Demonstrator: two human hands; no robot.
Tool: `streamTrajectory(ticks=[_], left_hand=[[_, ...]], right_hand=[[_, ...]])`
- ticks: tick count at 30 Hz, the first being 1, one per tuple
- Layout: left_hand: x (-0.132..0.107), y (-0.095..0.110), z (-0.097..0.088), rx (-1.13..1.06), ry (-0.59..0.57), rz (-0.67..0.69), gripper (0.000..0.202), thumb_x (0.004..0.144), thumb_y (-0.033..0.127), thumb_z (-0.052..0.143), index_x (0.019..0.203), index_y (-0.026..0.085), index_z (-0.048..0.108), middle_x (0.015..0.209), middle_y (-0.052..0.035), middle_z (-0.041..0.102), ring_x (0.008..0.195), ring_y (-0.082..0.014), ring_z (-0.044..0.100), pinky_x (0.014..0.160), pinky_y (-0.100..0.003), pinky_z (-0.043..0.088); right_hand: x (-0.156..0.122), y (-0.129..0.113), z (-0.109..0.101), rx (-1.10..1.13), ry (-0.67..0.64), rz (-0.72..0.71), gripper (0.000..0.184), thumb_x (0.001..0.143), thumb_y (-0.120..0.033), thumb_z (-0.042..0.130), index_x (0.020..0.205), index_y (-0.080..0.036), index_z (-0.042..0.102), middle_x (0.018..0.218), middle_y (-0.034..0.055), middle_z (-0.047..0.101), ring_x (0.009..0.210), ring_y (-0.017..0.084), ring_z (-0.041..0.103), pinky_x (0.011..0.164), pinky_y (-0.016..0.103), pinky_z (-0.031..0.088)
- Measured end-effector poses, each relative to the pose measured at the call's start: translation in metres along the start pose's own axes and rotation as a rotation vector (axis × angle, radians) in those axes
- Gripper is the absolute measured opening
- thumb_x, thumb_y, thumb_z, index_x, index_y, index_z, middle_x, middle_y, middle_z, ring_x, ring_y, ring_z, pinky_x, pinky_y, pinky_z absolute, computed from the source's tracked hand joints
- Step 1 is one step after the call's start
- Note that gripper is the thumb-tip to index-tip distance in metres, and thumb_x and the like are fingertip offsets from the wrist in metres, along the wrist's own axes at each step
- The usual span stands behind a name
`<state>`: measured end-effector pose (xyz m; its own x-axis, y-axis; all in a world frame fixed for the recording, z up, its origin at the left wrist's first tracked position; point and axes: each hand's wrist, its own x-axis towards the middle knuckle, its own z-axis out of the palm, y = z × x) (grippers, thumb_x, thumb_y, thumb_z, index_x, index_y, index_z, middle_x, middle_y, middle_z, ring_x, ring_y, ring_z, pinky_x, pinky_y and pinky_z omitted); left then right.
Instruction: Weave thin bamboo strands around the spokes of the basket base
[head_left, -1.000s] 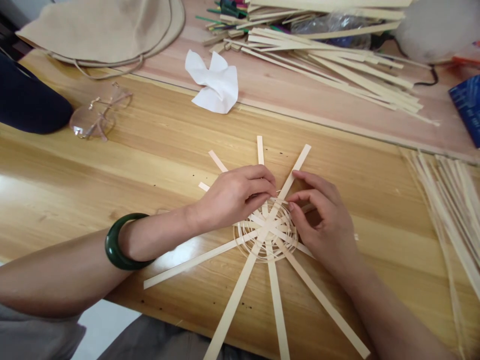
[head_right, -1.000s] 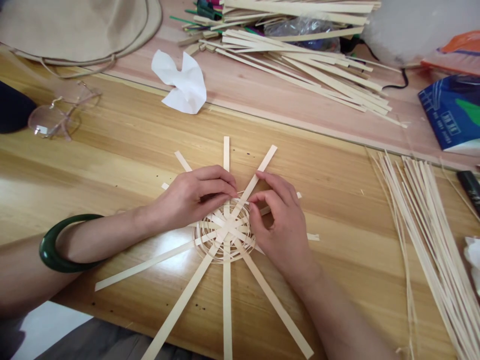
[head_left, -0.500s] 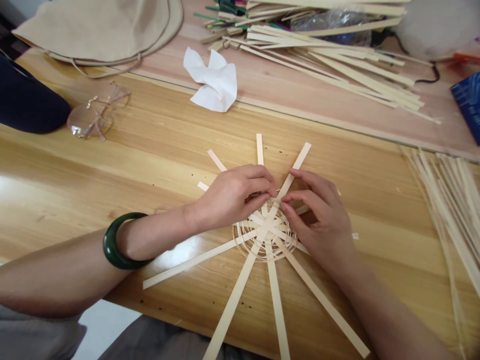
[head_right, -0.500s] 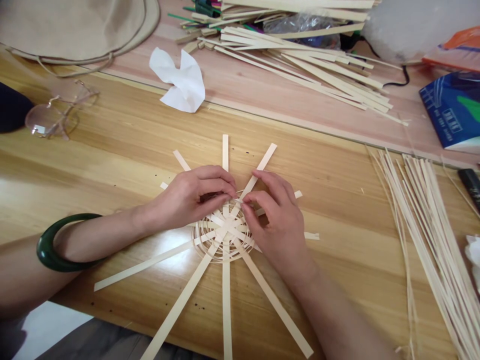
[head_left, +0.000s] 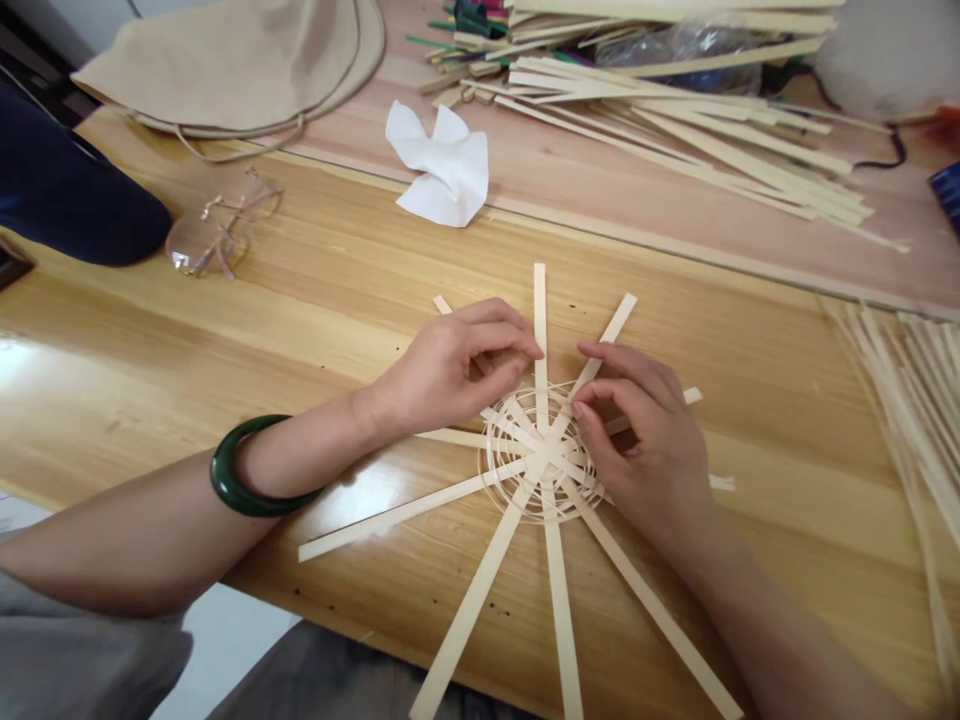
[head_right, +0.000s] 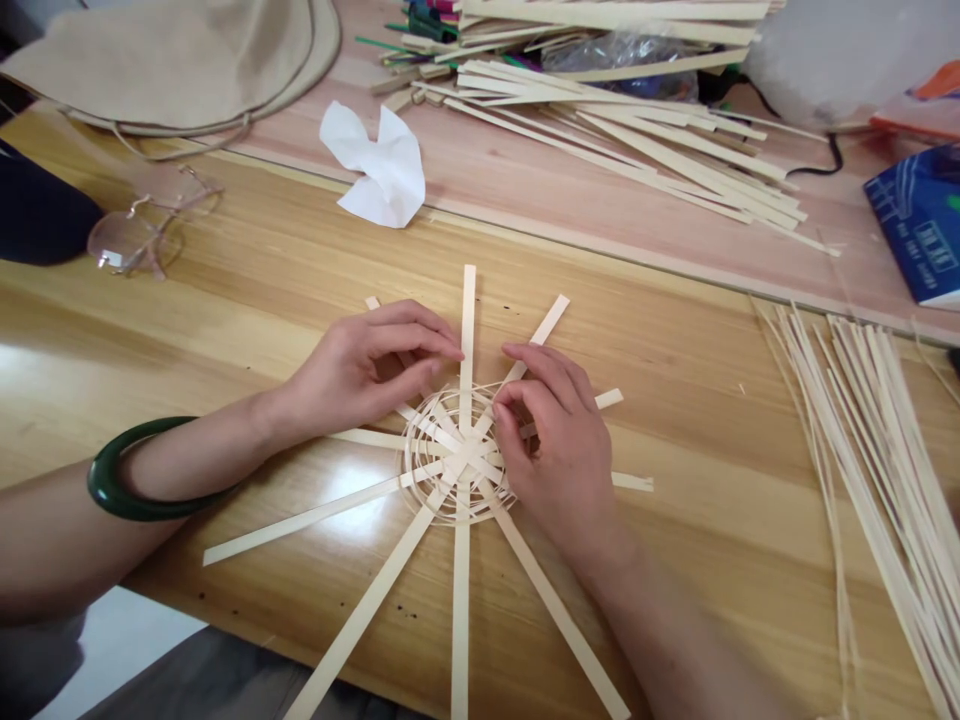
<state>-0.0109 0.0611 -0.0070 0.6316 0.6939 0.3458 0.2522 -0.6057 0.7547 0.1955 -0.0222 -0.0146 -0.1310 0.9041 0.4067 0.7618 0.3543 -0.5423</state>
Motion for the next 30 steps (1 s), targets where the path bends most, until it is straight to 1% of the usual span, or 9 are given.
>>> streamTrajectory(ticks=[3,5,7,11,15,18,22,25,30], left_hand=[[-0.001,-0.001,-0.003,0.027,-0.082,0.000,0.015,0.086,0.013,0.064,0.099,0.014,0.071,0.105,-0.0087,0.066,0.096,-0.0171,0.064,0.083,-0.028,0.053],[-0.002,0.001,-0.002,0.042,-0.098,-0.009,0.010,0.086,0.014,0.064,0.093,0.015,0.070,0.105,-0.0082,0.065,0.097,-0.0172,0.064,0.086,-0.029,0.053],[-0.003,0.003,0.000,0.059,-0.064,-0.026,0.009,0.088,0.015,0.062,0.086,0.015,0.070,0.107,-0.0087,0.064,0.099,-0.0175,0.063,0.086,-0.030,0.053],[-0.004,0.006,0.003,0.101,0.000,-0.057,0.019,0.092,0.016,0.057,0.077,0.014,0.069,0.110,-0.0104,0.063,0.101,-0.0181,0.062,0.088,-0.032,0.052],[-0.005,0.006,0.004,0.104,-0.024,-0.087,0.005,0.088,0.020,0.066,0.087,0.016,0.069,0.113,-0.0096,0.062,0.107,-0.0204,0.060,0.093,-0.036,0.051],[-0.005,0.006,0.004,0.123,-0.008,-0.082,0.012,0.084,0.019,0.072,0.094,0.017,0.067,0.113,-0.0093,0.062,0.106,-0.0204,0.061,0.092,-0.036,0.052],[-0.006,0.006,0.004,0.107,-0.044,-0.004,0.013,0.089,0.019,0.067,0.101,0.016,0.070,0.111,-0.0099,0.062,0.106,-0.0192,0.061,0.092,-0.034,0.052],[-0.007,0.006,0.006,0.091,-0.067,0.056,0.018,0.091,0.020,0.065,0.108,0.019,0.070,0.116,-0.0099,0.062,0.110,-0.0198,0.060,0.094,-0.035,0.053],[-0.005,0.006,0.009,0.093,-0.086,0.107,0.015,0.092,0.013,0.061,0.099,0.020,0.071,0.114,-0.0084,0.066,0.109,-0.0196,0.060,0.096,-0.037,0.052]], right_hand=[[-0.001,-0.001,0.000,0.009,0.015,0.004,0.008,0.089,-0.017,0.057,0.088,-0.024,0.059,0.124,0.0086,0.065,0.118,0.026,0.058,0.095,0.048,0.051],[-0.001,-0.001,0.000,0.013,0.013,0.015,0.007,0.089,-0.017,0.056,0.089,-0.024,0.058,0.124,0.0090,0.065,0.117,0.026,0.059,0.093,0.047,0.052],[-0.002,0.000,0.000,0.024,0.000,0.040,0.006,0.090,-0.018,0.057,0.089,-0.024,0.058,0.125,0.0093,0.064,0.116,0.026,0.059,0.090,0.046,0.054],[-0.004,0.001,0.000,0.053,-0.011,0.098,0.005,0.090,-0.020,0.057,0.090,-0.024,0.057,0.127,0.0086,0.062,0.115,0.026,0.060,0.089,0.044,0.056],[-0.004,0.002,0.001,0.041,-0.006,0.123,0.004,0.091,-0.021,0.057,0.088,-0.024,0.057,0.127,0.0085,0.063,0.115,0.026,0.060,0.090,0.045,0.056],[-0.004,0.002,0.003,0.017,0.002,0.120,0.005,0.090,-0.023,0.057,0.086,-0.024,0.057,0.125,0.0089,0.063,0.115,0.026,0.060,0.088,0.044,0.056],[-0.004,0.003,0.002,0.044,0.005,0.122,0.004,0.090,-0.022,0.059,0.087,-0.025,0.059,0.126,0.0078,0.063,0.113,0.026,0.061,0.090,0.045,0.056],[-0.005,0.003,0.000,0.057,0.005,0.115,0.003,0.089,-0.023,0.060,0.087,-0.025,0.059,0.126,0.0069,0.064,0.114,0.026,0.060,0.089,0.045,0.055],[-0.003,0.000,-0.004,0.069,-0.019,0.085,0.006,0.089,-0.024,0.058,0.083,-0.025,0.059,0.124,0.0068,0.065,0.115,0.027,0.059,0.092,0.048,0.053]])
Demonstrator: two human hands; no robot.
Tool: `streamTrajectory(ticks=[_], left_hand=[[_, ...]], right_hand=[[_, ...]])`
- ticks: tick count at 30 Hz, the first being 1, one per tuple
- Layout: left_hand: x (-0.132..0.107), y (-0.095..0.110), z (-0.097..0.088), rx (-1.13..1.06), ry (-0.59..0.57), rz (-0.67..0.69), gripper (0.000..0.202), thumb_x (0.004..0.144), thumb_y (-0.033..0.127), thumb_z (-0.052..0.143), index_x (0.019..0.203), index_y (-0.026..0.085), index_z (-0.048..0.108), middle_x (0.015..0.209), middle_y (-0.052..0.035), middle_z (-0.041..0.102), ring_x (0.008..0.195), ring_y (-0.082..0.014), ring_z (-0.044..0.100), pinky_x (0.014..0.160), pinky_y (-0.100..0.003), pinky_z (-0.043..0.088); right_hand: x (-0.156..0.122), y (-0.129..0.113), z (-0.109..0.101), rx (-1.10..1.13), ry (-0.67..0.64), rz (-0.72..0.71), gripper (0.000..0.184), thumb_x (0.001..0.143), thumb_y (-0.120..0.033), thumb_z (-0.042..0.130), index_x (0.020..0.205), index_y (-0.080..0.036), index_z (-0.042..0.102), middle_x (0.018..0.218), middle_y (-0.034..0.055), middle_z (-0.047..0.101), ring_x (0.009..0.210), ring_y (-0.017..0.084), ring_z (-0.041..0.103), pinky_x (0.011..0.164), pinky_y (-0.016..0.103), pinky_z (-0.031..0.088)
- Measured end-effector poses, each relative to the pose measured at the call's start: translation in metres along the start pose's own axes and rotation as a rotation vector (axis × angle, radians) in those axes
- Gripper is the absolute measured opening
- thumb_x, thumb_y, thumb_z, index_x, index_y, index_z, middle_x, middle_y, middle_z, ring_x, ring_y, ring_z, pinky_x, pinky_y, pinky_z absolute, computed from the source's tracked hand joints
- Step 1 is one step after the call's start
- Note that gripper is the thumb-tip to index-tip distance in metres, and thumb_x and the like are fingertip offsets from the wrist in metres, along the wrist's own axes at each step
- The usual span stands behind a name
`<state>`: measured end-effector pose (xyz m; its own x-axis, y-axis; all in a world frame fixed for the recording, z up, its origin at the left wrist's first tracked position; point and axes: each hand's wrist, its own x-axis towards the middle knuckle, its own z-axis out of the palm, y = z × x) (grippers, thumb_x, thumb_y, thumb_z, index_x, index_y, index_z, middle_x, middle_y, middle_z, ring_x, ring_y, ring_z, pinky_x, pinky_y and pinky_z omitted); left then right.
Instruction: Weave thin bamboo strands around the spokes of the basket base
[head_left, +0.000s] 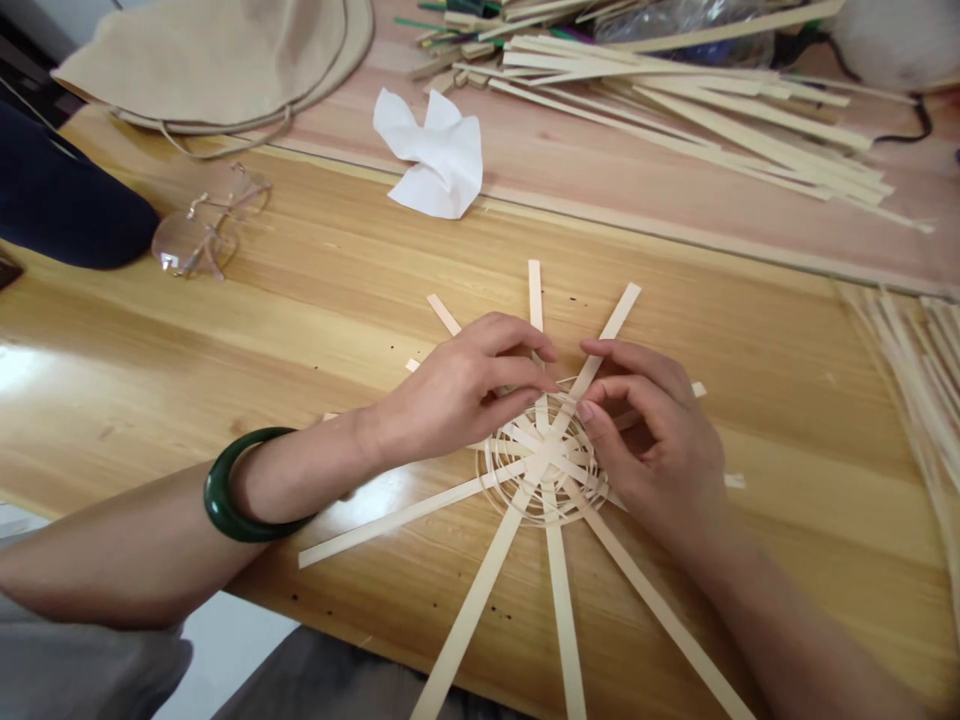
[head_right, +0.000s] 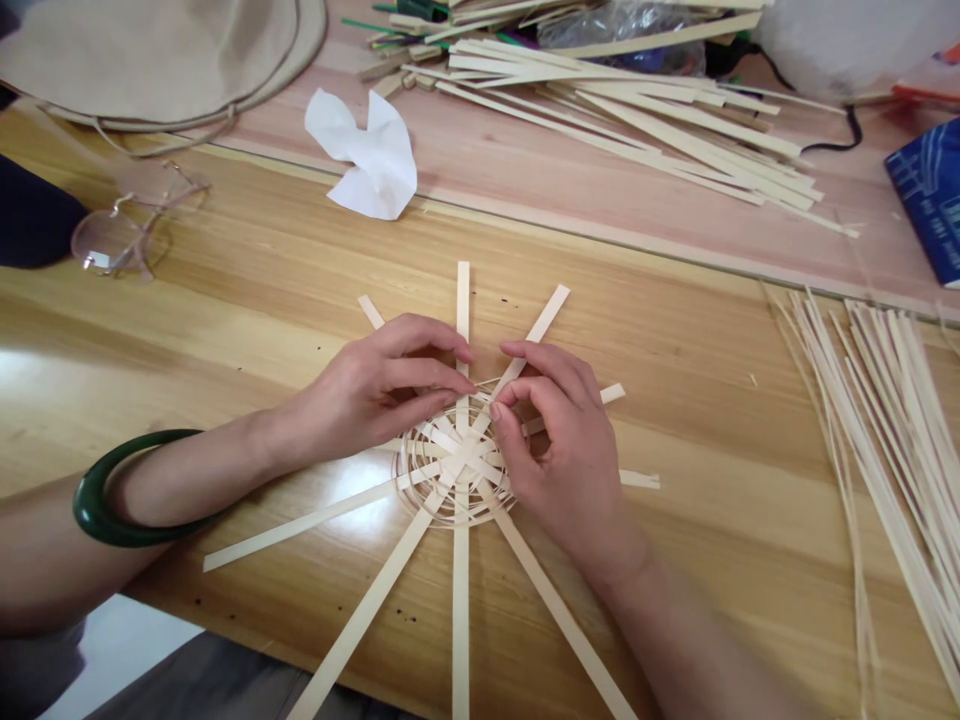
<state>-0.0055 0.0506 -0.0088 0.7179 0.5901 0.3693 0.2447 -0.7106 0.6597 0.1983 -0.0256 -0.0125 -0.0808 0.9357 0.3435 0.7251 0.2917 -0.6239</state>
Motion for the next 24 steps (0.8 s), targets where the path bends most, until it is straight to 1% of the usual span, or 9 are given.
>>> streamTrajectory(ticks=[3,7,9,11,14,16,18,21,24], left_hand=[[0.0019,0.0017,0.0003,-0.055,-0.013,-0.006,0.011,0.092,0.014,0.061,0.094,0.019,0.070,0.109,-0.0083,0.067,0.107,-0.0189,0.062,0.095,-0.034,0.053],[0.0027,0.0033,-0.0012,-0.115,-0.005,-0.060,0.007,0.091,0.015,0.062,0.090,0.016,0.069,0.107,-0.0090,0.067,0.104,-0.0180,0.064,0.092,-0.032,0.053],[0.0025,0.0039,-0.0011,-0.123,-0.015,-0.072,0.007,0.090,0.015,0.063,0.087,0.017,0.069,0.108,-0.0084,0.067,0.103,-0.0184,0.064,0.091,-0.032,0.053],[0.0020,0.0048,0.0001,-0.114,-0.034,-0.071,0.007,0.090,0.015,0.063,0.085,0.017,0.069,0.109,-0.0082,0.067,0.106,-0.0194,0.063,0.091,-0.032,0.053],[0.0017,0.0063,0.0028,-0.107,-0.025,-0.102,0.009,0.089,0.015,0.063,0.080,0.016,0.066,0.109,-0.0086,0.067,0.104,-0.0192,0.064,0.088,-0.031,0.053],[0.0021,0.0068,0.0044,-0.108,0.006,-0.135,0.014,0.088,0.015,0.064,0.074,0.015,0.063,0.109,-0.0089,0.067,0.097,-0.0178,0.065,0.084,-0.030,0.054],[0.0032,0.0067,0.0054,-0.109,0.027,-0.153,0.017,0.087,0.013,0.064,0.070,0.015,0.060,0.111,-0.0092,0.065,0.096,-0.0173,0.065,0.084,-0.030,0.053],[0.0054,0.0061,0.0056,-0.120,0.001,-0.165,0.018,0.084,0.009,0.064,0.068,0.015,0.059,0.117,-0.0098,0.061,0.104,-0.0187,0.062,0.090,-0.032,0.052],[0.0069,0.0061,0.0055,-0.119,-0.032,-0.175,0.016,0.080,0.006,0.065,0.067,0.015,0.061,0.122,-0.0098,0.058,0.110,-0.0201,0.059,0.097,-0.036,0.050]], right_hand=[[0.0004,-0.0006,-0.0012,0.011,-0.009,-0.023,0.008,0.089,-0.023,0.058,0.081,-0.025,0.058,0.123,0.0072,0.065,0.117,0.028,0.058,0.095,0.050,0.050],[-0.0013,0.0013,-0.0009,0.043,-0.001,-0.002,0.008,0.090,-0.021,0.056,0.083,-0.024,0.059,0.124,0.0073,0.065,0.116,0.026,0.059,0.095,0.047,0.051],[-0.0022,0.0020,0.0004,0.036,0.005,0.019,0.007,0.089,-0.019,0.057,0.086,-0.024,0.060,0.124,0.0076,0.064,0.113,0.026,0.061,0.088,0.044,0.055],[-0.0028,0.0019,0.0021,0.020,0.005,0.035,0.008,0.087,-0.017,0.057,0.089,-0.024,0.061,0.125,0.0083,0.063,0.110,0.026,0.062,0.075,0.039,0.058],[-0.0032,0.0006,0.0038,0.014,0.020,0.057,0.013,0.085,-0.015,0.057,0.094,-0.025,0.061,0.127,0.0090,0.062,0.102,0.023,0.066,0.058,0.031,0.056],[-0.0034,0.0000,0.0043,0.012,0.055,0.073,0.016,0.085,-0.014,0.057,0.097,-0.024,0.061,0.128,0.0090,0.062,0.097,0.021,0.067,0.056,0.029,0.055],[-0.0037,-0.0001,0.0045,0.005,0.084,0.082,0.019,0.086,-0.013,0.056,0.099,-0.024,0.062,0.129,0.0092,0.061,0.095,0.020,0.068,0.057,0.029,0.056],[-0.0039,0.0004,0.0049,0.003,0.088,0.071,0.019,0.086,-0.012,0.056,0.099,-0.023,0.063,0.129,0.0096,0.061,0.092,0.019,0.069,0.058,0.029,0.057],[-0.0034,0.0010,0.0052,0.008,0.086,0.057,0.018,0.086,-0.011,0.056,0.096,-0.023,0.064,0.128,0.0096,0.062,0.086,0.017,0.069,0.055,0.027,0.056]])
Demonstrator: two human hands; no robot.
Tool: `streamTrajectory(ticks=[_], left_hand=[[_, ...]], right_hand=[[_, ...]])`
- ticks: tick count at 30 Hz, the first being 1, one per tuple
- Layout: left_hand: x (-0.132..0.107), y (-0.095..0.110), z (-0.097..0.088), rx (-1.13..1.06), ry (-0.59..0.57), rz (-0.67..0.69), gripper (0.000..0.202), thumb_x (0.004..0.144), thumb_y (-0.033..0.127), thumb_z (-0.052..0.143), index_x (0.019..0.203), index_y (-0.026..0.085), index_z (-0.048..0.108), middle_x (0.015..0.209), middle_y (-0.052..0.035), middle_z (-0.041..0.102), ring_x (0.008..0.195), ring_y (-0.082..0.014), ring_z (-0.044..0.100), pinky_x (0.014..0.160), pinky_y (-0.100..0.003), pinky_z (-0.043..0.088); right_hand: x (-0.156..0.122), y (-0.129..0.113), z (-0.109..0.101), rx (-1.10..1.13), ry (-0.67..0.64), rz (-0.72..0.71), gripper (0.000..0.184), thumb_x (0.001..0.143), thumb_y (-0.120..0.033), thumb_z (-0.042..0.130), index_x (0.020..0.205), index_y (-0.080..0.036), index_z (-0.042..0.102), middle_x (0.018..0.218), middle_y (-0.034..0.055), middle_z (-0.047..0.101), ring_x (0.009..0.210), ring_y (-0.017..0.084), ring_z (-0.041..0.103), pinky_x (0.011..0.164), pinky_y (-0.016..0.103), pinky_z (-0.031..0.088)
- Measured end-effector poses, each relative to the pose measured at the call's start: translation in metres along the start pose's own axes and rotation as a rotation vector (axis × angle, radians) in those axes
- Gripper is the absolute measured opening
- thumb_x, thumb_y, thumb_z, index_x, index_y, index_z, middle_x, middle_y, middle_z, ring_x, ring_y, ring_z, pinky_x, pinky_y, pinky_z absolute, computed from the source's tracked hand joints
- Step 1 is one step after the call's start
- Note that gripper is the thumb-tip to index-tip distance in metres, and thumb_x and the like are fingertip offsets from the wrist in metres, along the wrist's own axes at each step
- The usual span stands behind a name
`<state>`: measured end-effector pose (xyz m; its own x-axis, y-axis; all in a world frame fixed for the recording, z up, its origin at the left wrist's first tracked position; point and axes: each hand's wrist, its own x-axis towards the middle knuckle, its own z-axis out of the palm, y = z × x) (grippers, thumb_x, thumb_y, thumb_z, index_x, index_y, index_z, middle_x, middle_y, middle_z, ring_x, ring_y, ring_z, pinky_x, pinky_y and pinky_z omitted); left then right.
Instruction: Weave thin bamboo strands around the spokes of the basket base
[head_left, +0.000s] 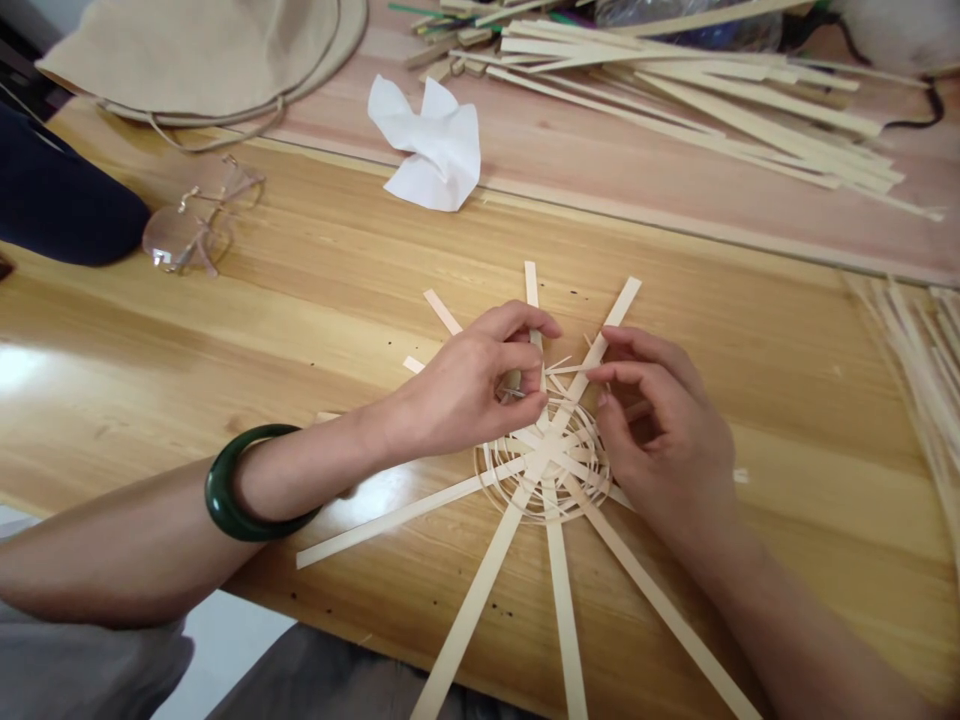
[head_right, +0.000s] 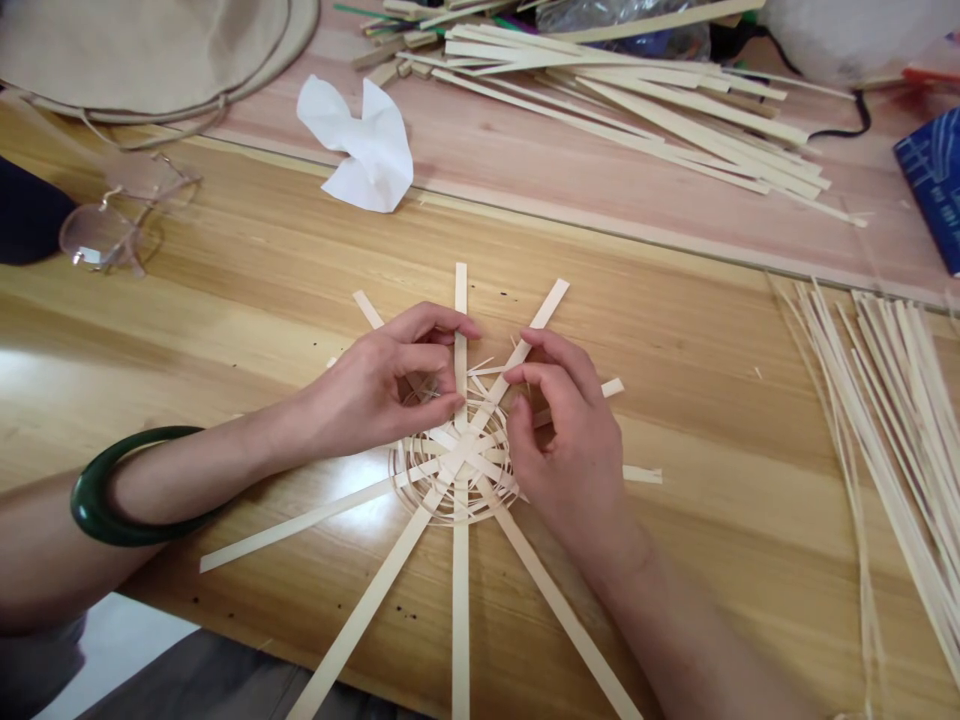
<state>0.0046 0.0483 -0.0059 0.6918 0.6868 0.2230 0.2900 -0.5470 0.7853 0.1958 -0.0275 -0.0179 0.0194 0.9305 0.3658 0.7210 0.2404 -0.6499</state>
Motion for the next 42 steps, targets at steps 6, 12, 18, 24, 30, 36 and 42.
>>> streamTrajectory(ticks=[6,12,18,24,30,36,42], left_hand=[[0.000,0.001,0.001,-0.035,0.017,-0.057,0.020,0.075,0.000,0.064,0.063,0.015,0.058,0.127,-0.0090,0.056,0.114,-0.0210,0.059,0.096,-0.036,0.051],[0.001,0.003,0.002,-0.028,0.019,-0.100,0.021,0.071,-0.002,0.065,0.061,0.014,0.057,0.126,-0.0084,0.058,0.111,-0.0203,0.061,0.090,-0.033,0.053],[0.002,0.004,0.003,-0.003,0.026,-0.108,0.020,0.074,0.000,0.065,0.062,0.014,0.058,0.125,-0.0087,0.059,0.109,-0.0193,0.063,0.101,-0.038,0.049],[0.000,0.000,0.002,0.015,0.015,-0.057,0.020,0.083,0.005,0.064,0.067,0.015,0.059,0.127,-0.0092,0.058,0.112,-0.0187,0.061,0.102,-0.039,0.048],[-0.002,-0.002,0.002,0.050,0.002,0.032,0.017,0.090,0.011,0.061,0.073,0.015,0.058,0.130,-0.0123,0.056,0.113,-0.0194,0.059,0.095,-0.037,0.052],[-0.004,0.002,0.008,0.218,0.012,0.101,0.017,0.094,0.014,0.056,0.077,0.015,0.055,0.132,-0.0160,0.054,0.123,-0.0237,0.055,0.100,-0.039,0.051],[-0.010,0.009,-0.012,0.498,-0.039,0.149,0.018,0.095,0.030,0.060,0.092,0.013,0.063,0.123,-0.0139,0.061,0.112,-0.0274,0.060,0.098,-0.043,0.049]], right_hand=[[0.001,0.001,0.000,-0.002,-0.008,-0.011,0.017,0.086,-0.011,0.056,0.094,-0.022,0.064,0.127,0.0103,0.063,0.093,0.019,0.069,0.056,0.027,0.057],[0.001,0.001,-0.001,-0.016,-0.019,-0.028,0.015,0.086,-0.011,0.056,0.092,-0.022,0.064,0.127,0.0110,0.062,0.101,0.021,0.067,0.057,0.027,0.056],[0.000,0.002,0.000,-0.059,-0.050,-0.087,0.010,0.086,-0.013,0.057,0.088,-0.022,0.063,0.129,0.0111,0.062,0.112,0.024,0.064,0.075,0.035,0.060],[0.000,0.003,0.000,-0.054,-0.077,-0.116,0.011,0.087,-0.013,0.056,0.089,-0.023,0.062,0.131,0.0105,0.061,0.113,0.025,0.063,0.089,0.043,0.057],[0.001,0.004,0.001,-0.056,-0.075,-0.123,0.020,0.088,-0.013,0.055,0.103,-0.022,0.063,0.136,0.0127,0.058,0.123,0.027,0.058,0.097,0.046,0.054],[0.003,0.006,0.002,-0.059,-0.089,-0.205,0.023,0.089,-0.009,0.053,0.106,-0.020,0.063,0.136,0.0138,0.058,0.125,0.026,0.055,0.101,0.048,0.051],[0.004,0.008,0.003,-0.068,-0.091,-0.230,0.024,0.089,-0.008,0.052,0.107,-0.020,0.062,0.133,0.0137,0.060,0.126,0.027,0.053,0.102,0.050,0.048]])
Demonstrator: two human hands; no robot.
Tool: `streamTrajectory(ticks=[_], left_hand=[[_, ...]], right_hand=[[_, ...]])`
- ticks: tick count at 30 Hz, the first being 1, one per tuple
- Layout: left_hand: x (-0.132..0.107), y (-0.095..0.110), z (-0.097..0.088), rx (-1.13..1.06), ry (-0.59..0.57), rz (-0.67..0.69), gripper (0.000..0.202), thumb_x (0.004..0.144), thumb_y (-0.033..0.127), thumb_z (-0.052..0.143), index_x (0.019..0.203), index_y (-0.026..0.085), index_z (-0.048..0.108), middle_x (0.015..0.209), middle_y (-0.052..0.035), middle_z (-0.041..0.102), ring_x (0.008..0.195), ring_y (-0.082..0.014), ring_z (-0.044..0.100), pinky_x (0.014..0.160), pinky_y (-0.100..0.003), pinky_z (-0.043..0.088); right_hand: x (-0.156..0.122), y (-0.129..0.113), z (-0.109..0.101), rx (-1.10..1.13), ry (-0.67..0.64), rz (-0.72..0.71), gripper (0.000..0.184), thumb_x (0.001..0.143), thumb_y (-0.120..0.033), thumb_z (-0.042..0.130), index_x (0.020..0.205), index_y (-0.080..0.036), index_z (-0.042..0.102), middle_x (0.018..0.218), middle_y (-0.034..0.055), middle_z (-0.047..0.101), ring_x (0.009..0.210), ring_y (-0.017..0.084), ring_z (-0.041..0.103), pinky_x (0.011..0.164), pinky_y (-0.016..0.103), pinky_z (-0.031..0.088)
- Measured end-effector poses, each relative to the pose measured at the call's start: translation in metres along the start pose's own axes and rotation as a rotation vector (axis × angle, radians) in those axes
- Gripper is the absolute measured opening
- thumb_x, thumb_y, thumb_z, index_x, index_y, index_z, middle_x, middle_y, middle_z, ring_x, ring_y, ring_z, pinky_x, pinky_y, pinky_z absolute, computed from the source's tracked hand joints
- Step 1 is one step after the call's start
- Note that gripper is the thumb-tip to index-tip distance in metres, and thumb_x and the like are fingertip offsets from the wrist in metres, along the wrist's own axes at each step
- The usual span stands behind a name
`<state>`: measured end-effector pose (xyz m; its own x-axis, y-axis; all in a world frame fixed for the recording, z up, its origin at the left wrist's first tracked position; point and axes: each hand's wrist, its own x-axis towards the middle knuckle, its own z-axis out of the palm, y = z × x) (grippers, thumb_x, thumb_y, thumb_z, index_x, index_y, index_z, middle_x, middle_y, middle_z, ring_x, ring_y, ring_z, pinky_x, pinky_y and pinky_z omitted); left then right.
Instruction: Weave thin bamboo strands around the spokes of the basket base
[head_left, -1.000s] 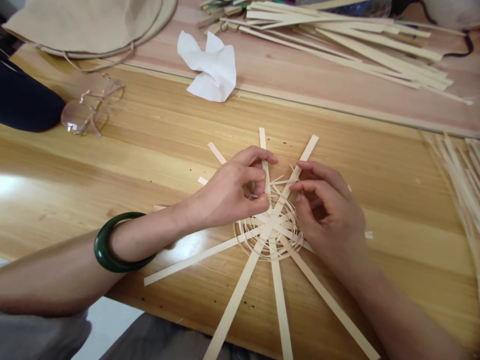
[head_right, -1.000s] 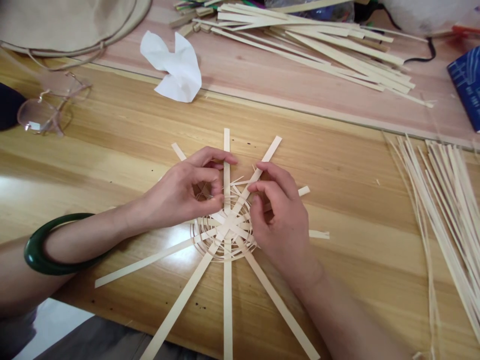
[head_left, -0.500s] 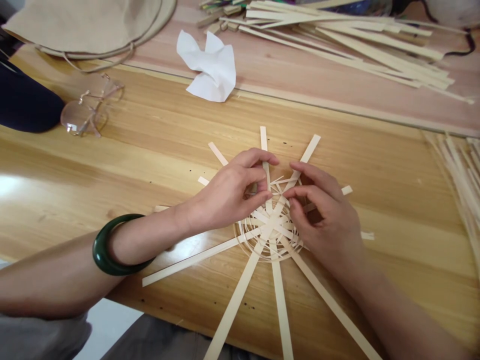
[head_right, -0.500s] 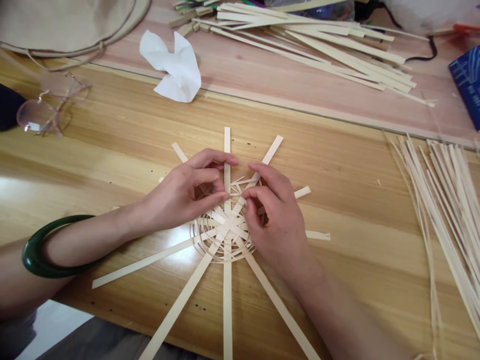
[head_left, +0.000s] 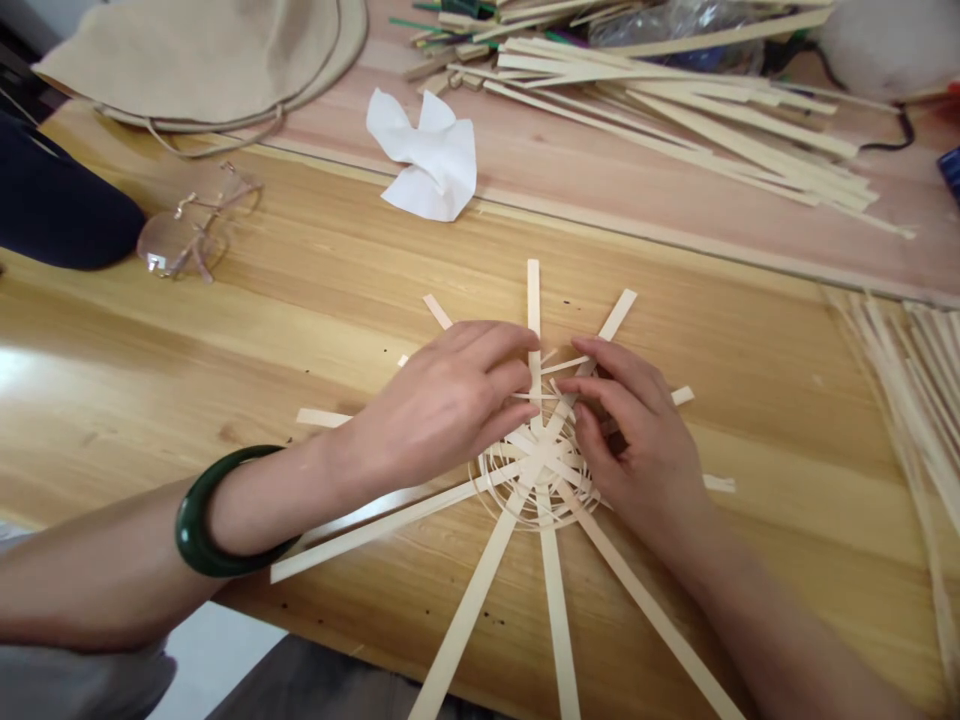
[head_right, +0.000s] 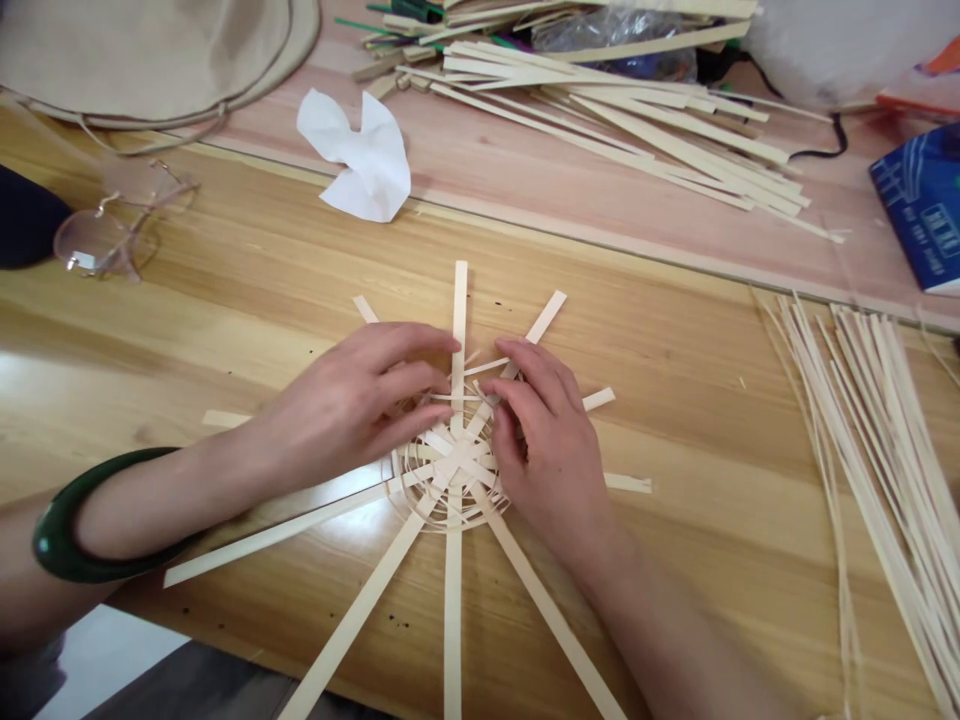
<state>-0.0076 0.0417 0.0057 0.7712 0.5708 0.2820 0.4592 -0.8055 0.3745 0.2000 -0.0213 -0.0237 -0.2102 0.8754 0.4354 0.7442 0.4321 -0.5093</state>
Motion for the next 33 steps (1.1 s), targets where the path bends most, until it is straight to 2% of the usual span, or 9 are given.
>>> streamTrajectory(ticks=[4,7,9,15,17,23,27,33], left_hand=[[-0.003,-0.005,-0.016,-0.002,-0.039,-0.072,0.019,0.093,0.034,0.064,0.089,0.016,0.067,0.097,-0.0061,0.065,0.086,-0.0205,0.062,0.077,-0.034,0.051],[-0.003,-0.005,-0.017,0.010,-0.091,-0.102,0.013,0.092,0.026,0.064,0.084,0.017,0.068,0.083,-0.0022,0.064,0.076,-0.0172,0.061,0.068,-0.029,0.047],[-0.003,-0.004,-0.015,0.017,-0.102,-0.139,0.012,0.092,0.021,0.063,0.082,0.017,0.068,0.080,-0.0011,0.065,0.074,-0.0157,0.060,0.066,-0.027,0.045],[-0.003,0.000,-0.013,0.026,-0.103,-0.234,0.013,0.092,0.020,0.062,0.081,0.017,0.068,0.076,0.0004,0.066,0.069,-0.0138,0.061,0.059,-0.024,0.041],[-0.002,0.001,-0.012,0.060,-0.097,-0.191,0.016,0.093,0.020,0.060,0.080,0.016,0.067,0.076,-0.0005,0.066,0.069,-0.0147,0.061,0.059,-0.025,0.042],[0.006,0.004,0.000,0.300,-0.047,0.063,0.018,0.096,0.019,0.054,0.082,0.014,0.065,0.080,-0.0048,0.066,0.072,-0.0200,0.059,0.067,-0.032,0.046],[0.011,-0.002,0.007,0.302,-0.057,0.154,0.015,0.095,0.016,0.053,0.088,0.014,0.066,0.084,-0.0048,0.066,0.078,-0.0207,0.059,0.072,-0.033,0.048],[0.010,-0.004,0.007,0.181,-0.057,0.118,0.023,0.100,0.020,0.047,0.089,0.014,0.067,0.086,-0.0057,0.067,0.080,-0.0190,0.060,0.073,-0.031,0.048]], right_hand=[[0.000,0.001,0.000,-0.002,0.002,0.002,0.024,0.089,-0.008,0.052,0.107,-0.020,0.063,0.133,0.0143,0.060,0.125,0.027,0.054,0.100,0.049,0.049],[0.000,0.001,-0.001,-0.001,0.001,0.010,0.025,0.089,-0.009,0.052,0.107,-0.020,0.064,0.133,0.0141,0.060,0.126,0.027,0.053,0.101,0.050,0.049],[0.000,0.001,-0.001,-0.001,-0.001,0.014,0.025,0.089,-0.009,0.052,0.108,-0.022,0.064,0.134,0.0133,0.059,0.126,0.027,0.053,0.101,0.051,0.049],[0.001,0.000,-0.002,0.006,-0.007,0.025,0.026,0.090,-0.011,0.051,0.108,-0.023,0.064,0.134,0.0116,0.059,0.127,0.028,0.053,0.100,0.053,0.049],[0.001,-0.001,-0.002,0.008,-0.010,0.027,0.025,0.090,-0.010,0.052,0.107,-0.023,0.064,0.135,0.0118,0.059,0.128,0.027,0.052,0.102,0.052,0.048],[0.000,0.000,-0.002,0.027,-0.003,0.028,0.027,0.089,-0.007,0.051,0.106,-0.023,0.065,0.136,0.0107,0.058,0.129,0.026,0.050,0.103,0.050,0.048],[0.000,0.001,-0.001,0.027,0.010,0.046,0.028,0.088,-0.007,0.049,0.103,-0.024,0.066,0.137,0.0089,0.058,0.131,0.027,0.049,0.104,0.053,0.047],[0.001,0.001,-0.001,0.075,-0.013,0.024,0.028,0.088,-0.006,0.048,0.100,-0.024,0.066,0.141,0.0082,0.055,0.138,0.027,0.044,0.110,0.054,0.042]])
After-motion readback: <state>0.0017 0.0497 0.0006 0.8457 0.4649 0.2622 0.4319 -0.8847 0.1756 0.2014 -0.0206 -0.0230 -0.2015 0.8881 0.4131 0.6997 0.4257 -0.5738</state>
